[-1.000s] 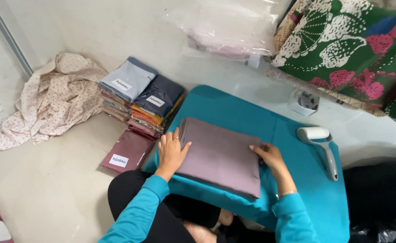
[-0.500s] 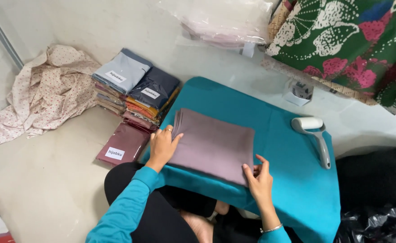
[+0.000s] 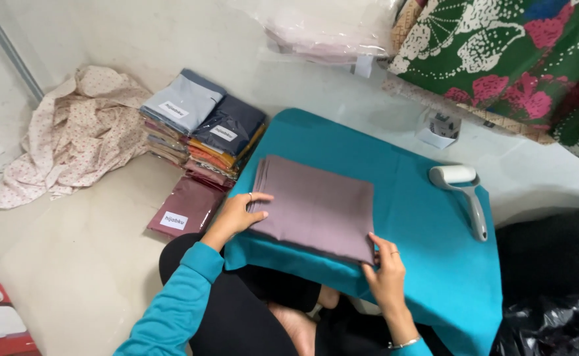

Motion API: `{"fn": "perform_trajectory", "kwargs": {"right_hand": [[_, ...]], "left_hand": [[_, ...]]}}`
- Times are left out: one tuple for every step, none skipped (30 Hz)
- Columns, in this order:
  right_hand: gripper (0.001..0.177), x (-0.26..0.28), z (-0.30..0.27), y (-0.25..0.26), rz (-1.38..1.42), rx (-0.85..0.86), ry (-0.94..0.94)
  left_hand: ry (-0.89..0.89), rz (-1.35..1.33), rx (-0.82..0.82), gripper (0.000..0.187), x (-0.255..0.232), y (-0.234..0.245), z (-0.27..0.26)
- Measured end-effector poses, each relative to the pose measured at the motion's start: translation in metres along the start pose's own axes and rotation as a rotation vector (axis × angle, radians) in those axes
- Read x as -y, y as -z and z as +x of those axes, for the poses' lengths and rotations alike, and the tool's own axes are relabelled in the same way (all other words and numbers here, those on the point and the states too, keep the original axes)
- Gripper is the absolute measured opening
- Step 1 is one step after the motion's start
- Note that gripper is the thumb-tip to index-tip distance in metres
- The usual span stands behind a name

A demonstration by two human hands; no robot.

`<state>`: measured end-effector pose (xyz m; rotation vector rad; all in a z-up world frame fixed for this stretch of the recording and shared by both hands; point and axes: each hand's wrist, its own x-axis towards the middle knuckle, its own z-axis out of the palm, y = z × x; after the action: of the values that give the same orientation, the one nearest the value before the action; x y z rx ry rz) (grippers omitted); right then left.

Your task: Cleaning a hijab with a lint roller and folding it neatly on a small table.

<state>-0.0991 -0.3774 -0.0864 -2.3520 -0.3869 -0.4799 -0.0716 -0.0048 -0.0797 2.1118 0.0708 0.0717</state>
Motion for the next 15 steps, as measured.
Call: {"fn": "perform_trajectory", "kwargs": {"right_hand": [[0.069,-0.002,0.004,0.004,-0.034,-0.006,-0.017],[0.070,-0.004,0.007,0.009,-0.069,-0.011,-0.035],[0.070,0.005,0.017,0.023,-0.065,-0.010,-0.031],[0.062,0.012,0.026,0.038,0.087,-0.042,-0.083],[0.053,0.019,0.034,0.054,0.240,-0.072,-0.134],[0.053,0.025,0.045,0.068,0.238,-0.069,-0.137],[0.046,0.030,0.056,0.082,0.327,-0.060,-0.157],[0.041,0.035,0.066,0.096,0.416,-0.053,-0.178],[0.041,0.029,0.077,0.102,0.413,-0.051,-0.180],[0.036,0.023,0.090,0.107,0.407,-0.018,-0.209],[0.030,0.018,0.102,0.113,0.400,0.016,-0.238],[0.030,0.021,0.106,0.118,0.398,0.009,-0.234],[0.036,0.025,0.110,0.123,0.396,-0.041,-0.176],[0.043,0.029,0.118,0.128,0.394,-0.091,-0.113],[0.043,0.026,0.122,0.134,0.392,-0.099,-0.104]], "left_hand": [[0.059,-0.138,0.033,0.045,-0.003,0.002,-0.001],[0.119,-0.277,0.067,0.039,-0.006,0.004,-0.002],[0.119,-0.275,0.062,0.039,-0.027,0.013,-0.007],[0.170,-0.414,0.058,0.041,-0.048,0.020,-0.012],[0.221,-0.554,0.054,0.044,-0.069,0.027,-0.017],[0.225,-0.556,0.056,0.044,-0.080,0.028,-0.016],[0.163,-0.597,0.049,0.044,-0.091,0.028,-0.015],[0.100,-0.638,0.043,0.045,-0.102,0.028,-0.014],[0.102,-0.640,0.045,0.045,-0.103,0.023,-0.006],[0.030,-0.611,0.016,0.044,-0.104,0.019,0.003],[-0.043,-0.582,-0.014,0.044,-0.107,0.015,0.011],[-0.051,-0.583,-0.013,0.044,-0.113,0.012,0.016],[-0.125,-0.568,-0.065,0.043,-0.120,0.009,0.020],[-0.203,-0.552,-0.122,0.042,-0.127,0.007,0.027],[-0.215,-0.554,-0.124,0.042,-0.138,0.009,0.026]]}}
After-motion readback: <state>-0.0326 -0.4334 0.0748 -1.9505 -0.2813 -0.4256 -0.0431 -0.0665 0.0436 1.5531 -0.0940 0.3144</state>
